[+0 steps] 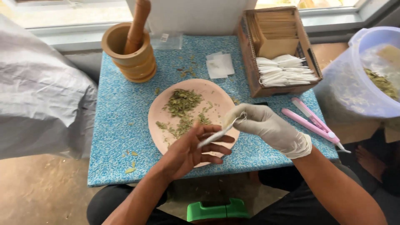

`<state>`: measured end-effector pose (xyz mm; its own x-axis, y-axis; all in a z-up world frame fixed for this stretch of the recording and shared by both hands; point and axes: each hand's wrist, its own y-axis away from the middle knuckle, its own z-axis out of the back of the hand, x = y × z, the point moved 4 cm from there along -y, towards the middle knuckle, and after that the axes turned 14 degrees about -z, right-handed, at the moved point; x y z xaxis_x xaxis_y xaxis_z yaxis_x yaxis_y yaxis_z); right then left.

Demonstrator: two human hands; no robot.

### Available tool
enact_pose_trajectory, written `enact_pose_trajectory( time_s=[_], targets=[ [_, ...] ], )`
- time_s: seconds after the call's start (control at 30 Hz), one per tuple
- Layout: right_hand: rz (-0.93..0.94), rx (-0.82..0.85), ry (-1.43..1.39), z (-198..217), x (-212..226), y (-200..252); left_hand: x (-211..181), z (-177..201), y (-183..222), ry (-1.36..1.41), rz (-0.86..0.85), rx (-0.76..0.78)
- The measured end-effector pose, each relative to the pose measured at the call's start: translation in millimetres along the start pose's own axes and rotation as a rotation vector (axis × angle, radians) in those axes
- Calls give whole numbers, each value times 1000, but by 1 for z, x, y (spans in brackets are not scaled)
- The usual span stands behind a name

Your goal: Filling small filter bags with dried tea leaves, weighing them on a digital scale, and sealing them with a handheld heat sealer.

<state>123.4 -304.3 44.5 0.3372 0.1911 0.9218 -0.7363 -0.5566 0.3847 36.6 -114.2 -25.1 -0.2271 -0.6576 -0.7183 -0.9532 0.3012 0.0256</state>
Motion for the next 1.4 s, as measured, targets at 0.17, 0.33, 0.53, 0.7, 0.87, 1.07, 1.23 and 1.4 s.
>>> enact_pose_trajectory(
  time_s=[0.17, 0.33, 0.53, 0.7, 0.87, 1.07, 1.23, 1.4],
  targets=[
    [94, 142, 90, -21, 9, -15, 11, 12, 4, 31, -87, 45],
    [10, 55, 57, -30, 22, -20, 22, 47, -5, -48, -245, -137],
    [-30, -164, 82, -11, 15, -15, -6, 53, -5, -266, -451, -229],
    [161, -246, 301, -23, 8, -15, -14, 30, -2, -332, -452, -240],
    [203, -327, 473, -1, 21, 9, -20, 34, 1, -372, -462, -309],
    [-76, -743, 1141, 117, -8, 47, -46, 46, 10, -562, -514, -403],
    [-360, -780, 1721, 191, -76, 62, -49, 52, 8, -576, -615, -413],
    [-403, -828, 1403, 210, -116, 62, -50, 49, 5, -572, -599, -416]
  ],
)
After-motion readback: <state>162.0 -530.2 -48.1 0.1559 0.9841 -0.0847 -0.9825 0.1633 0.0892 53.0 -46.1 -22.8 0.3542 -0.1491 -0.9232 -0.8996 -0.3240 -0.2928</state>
